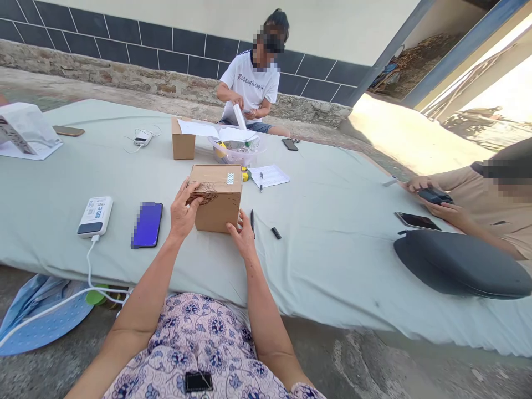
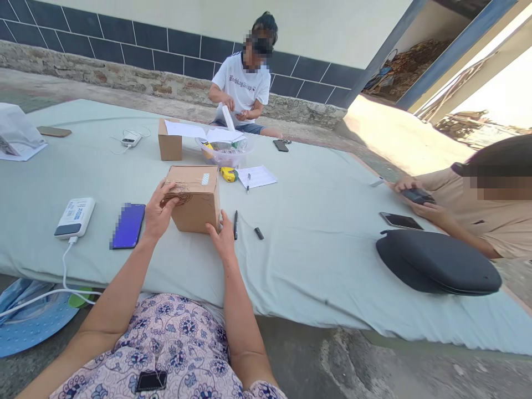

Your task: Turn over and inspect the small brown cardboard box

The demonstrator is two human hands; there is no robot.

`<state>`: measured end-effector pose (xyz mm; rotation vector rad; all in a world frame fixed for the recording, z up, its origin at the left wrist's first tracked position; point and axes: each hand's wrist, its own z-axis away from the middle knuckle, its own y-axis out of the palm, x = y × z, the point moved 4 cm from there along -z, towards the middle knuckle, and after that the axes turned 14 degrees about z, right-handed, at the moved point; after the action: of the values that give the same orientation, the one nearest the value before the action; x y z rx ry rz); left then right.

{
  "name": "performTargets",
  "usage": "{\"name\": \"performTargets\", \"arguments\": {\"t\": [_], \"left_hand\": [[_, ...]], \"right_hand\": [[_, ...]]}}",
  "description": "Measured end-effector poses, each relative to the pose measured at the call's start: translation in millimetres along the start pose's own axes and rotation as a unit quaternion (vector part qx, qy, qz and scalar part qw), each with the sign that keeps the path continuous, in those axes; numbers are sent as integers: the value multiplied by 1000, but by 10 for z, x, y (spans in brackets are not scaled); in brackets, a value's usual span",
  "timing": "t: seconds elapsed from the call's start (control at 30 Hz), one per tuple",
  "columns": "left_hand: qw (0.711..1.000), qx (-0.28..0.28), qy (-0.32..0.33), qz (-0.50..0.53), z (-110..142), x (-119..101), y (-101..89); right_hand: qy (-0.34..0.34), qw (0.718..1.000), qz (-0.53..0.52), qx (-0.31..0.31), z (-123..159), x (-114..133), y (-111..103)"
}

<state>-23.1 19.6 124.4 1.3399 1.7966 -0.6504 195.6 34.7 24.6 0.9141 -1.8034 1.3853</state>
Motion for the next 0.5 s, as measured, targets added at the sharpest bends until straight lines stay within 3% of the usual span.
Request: {"name": "performTargets", "arguments": {"t": [0.13, 0.33, 0.5], "left_hand": [[993, -79, -38, 77, 9, 176, -163], [945, -119, -172, 251, 190, 523, -80], [918, -135, -254, 271, 398, 761, -18]], "right_hand": [[43, 998, -28, 18, -15, -38, 0], [-5, 988, -87, -131, 21, 89, -237], [-26, 983, -69, -168, 26, 69, -301]]}}
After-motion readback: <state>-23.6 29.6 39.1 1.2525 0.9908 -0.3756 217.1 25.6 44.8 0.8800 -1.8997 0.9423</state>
